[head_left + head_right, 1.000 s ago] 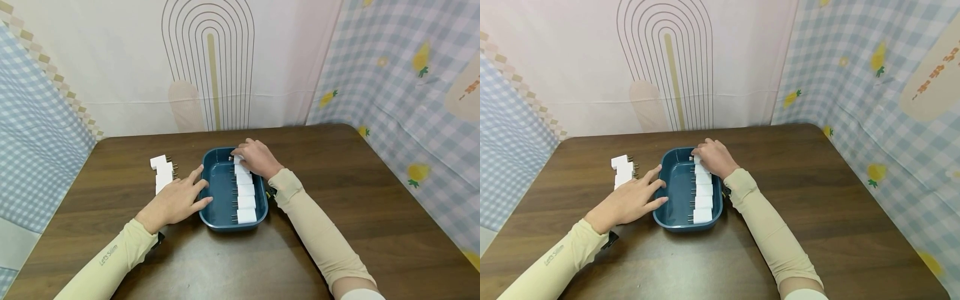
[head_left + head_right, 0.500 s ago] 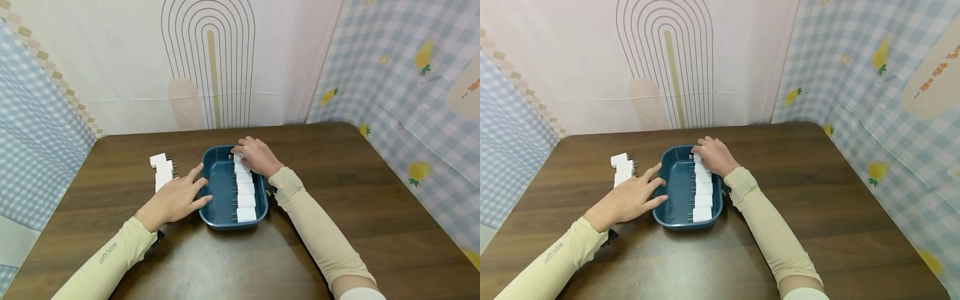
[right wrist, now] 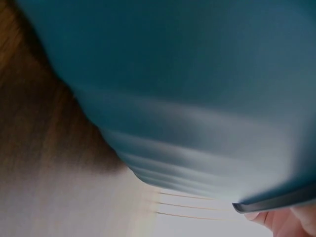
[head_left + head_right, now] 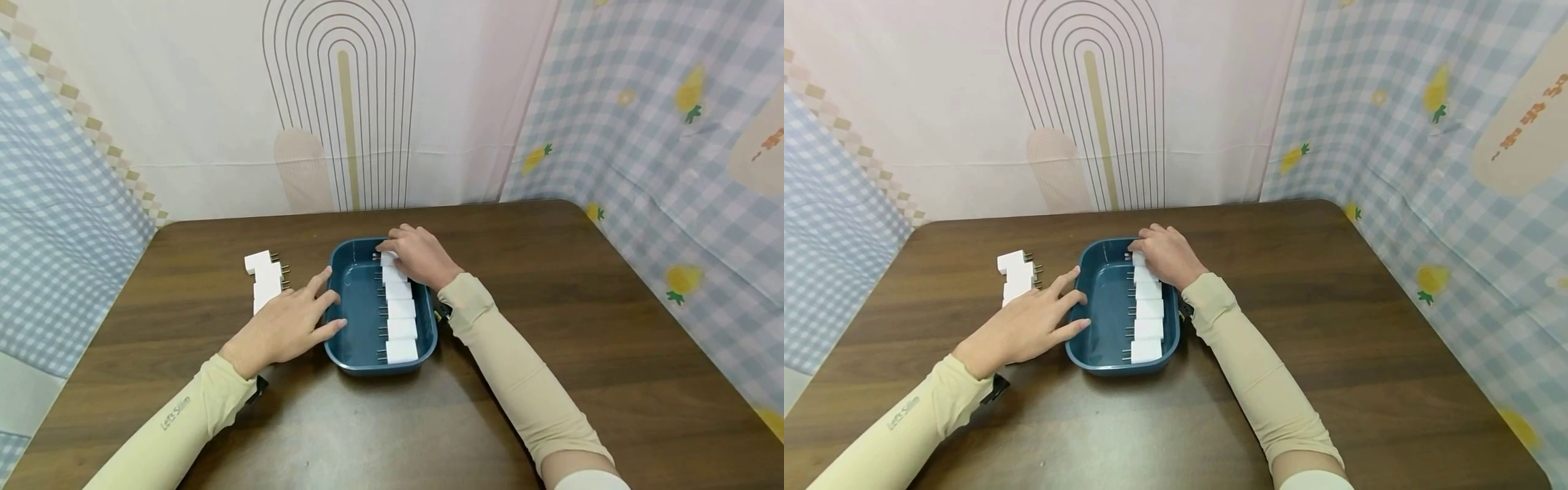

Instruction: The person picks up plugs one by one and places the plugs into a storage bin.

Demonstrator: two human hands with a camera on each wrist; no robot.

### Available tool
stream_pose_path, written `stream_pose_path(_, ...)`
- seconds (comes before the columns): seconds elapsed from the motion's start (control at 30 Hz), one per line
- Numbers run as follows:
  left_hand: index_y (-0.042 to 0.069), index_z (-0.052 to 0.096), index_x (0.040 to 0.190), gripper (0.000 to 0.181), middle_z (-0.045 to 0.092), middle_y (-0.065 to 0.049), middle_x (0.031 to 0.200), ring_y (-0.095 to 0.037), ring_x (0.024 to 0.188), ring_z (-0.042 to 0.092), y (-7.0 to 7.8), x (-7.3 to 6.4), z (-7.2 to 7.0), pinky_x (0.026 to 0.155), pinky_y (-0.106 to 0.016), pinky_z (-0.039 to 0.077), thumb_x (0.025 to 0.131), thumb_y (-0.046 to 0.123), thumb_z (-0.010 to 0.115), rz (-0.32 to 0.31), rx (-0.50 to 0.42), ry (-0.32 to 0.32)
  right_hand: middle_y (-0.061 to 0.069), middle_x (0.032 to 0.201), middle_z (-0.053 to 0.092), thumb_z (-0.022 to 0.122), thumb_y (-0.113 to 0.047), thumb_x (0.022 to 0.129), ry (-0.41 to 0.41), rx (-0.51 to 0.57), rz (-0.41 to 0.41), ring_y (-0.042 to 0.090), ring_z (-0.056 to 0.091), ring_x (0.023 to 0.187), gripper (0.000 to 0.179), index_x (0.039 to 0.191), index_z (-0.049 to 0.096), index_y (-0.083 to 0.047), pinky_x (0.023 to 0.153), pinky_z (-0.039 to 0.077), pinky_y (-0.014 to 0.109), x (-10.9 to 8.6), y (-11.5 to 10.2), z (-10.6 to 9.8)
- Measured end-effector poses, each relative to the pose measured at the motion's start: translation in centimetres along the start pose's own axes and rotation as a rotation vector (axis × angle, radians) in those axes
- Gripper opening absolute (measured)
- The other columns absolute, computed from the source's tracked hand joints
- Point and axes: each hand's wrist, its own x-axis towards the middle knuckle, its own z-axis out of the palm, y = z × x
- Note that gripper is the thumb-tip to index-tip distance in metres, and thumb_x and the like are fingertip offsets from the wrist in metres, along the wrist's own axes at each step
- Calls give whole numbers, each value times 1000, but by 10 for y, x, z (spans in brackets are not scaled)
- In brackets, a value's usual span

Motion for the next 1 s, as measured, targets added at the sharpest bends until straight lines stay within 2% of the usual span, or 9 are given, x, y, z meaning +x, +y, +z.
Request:
stream_pose_path(0.43, 13, 61, 134, 56, 29, -20, 165, -36, 121, 66, 0, 0, 1, 103, -56, 48, 101, 56, 49, 11, -2, 15, 2, 117, 75, 75, -13, 92, -19, -34, -4, 20, 60, 100, 29, 120, 77, -20, 73, 45, 30, 1, 1, 2)
stream_pose_path(1.0, 14, 61, 135, 56, 29, -19, 166, -34, 123, 65, 1, -1, 1, 105, -57, 47, 101, 57, 48, 4, -10, 13, 3, 117, 75, 72, -18, 95, -18, -52, -14, 22, 60, 100, 26, 120, 76, -22, 75, 46, 32, -1, 0, 3)
